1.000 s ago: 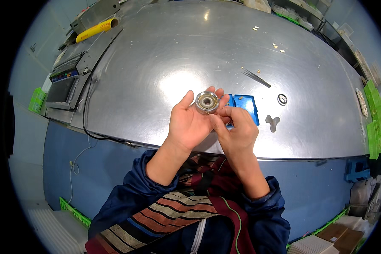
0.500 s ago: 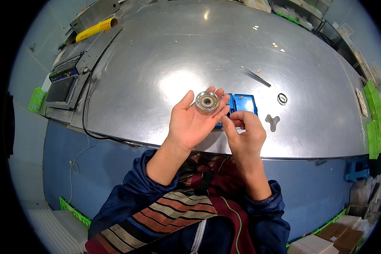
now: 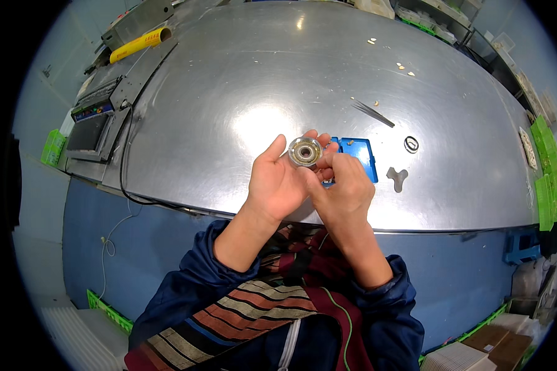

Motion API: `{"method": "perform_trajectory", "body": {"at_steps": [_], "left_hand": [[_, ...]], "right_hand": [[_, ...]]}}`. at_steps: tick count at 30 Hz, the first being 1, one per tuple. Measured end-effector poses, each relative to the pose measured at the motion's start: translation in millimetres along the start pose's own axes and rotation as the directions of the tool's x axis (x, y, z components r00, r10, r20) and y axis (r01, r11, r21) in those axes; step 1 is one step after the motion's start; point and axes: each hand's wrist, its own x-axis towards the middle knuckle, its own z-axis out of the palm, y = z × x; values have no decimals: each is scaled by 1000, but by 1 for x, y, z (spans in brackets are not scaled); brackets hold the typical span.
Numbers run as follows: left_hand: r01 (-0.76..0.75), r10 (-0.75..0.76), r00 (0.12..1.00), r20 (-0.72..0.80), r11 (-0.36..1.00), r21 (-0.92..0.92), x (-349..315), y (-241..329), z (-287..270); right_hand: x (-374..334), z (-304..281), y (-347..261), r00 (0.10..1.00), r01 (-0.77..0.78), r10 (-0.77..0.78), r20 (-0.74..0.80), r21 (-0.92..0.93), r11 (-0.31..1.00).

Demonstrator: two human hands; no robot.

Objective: The person holds a cylindrical metal component in their left hand and uses tweezers to pick up small metal pieces from a blue tray. They carefully place these pieces into the component, repeating the process multiple times. The person then uses their fingers to adjust the inserted parts within the component.

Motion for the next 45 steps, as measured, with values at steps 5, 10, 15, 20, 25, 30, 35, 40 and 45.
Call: {"method": "perform_trajectory", "body": {"at_steps": [5, 10, 15, 20, 25, 30, 35, 40, 45], "left_hand": [[24, -26, 999, -38, 998, -59, -1, 3, 4], [75, -81, 995, -65, 993, -91, -4, 9, 9], [184, -181, 982, -59, 982, 46, -6, 13, 11], [300, -308, 945, 109, 950, 80, -3, 22, 0], [312, -298, 950, -96, 922, 229, -5, 21, 23], [212, -203, 976, -74, 967, 145, -10, 16, 21], [123, -125, 992, 9, 985, 121, -13, 13, 8], [210, -199, 977, -78, 960, 185, -9, 24, 6], [300, -288, 954, -87, 936, 184, -6, 28, 18]], "right_hand": [[5, -17, 2, 1000, -27, 27, -3, 5, 1000], [22, -39, 11, 984, -112, 110, 137, 5, 994], [37, -46, 2, 920, -14, 15, 392, -6, 1000], [46, -43, -8, 832, -99, 64, 551, 33, 995], [39, -34, -9, 824, -288, 163, 542, 153, 945], [22, -19, -6, 936, -169, 80, 342, 237, 957], [10, -1, 3, 976, -96, 81, 201, 63, 993], [20, -24, 1, 925, -58, 83, 372, -76, 995], [38, -44, 2, 856, -130, 103, 507, 18, 991]]}}
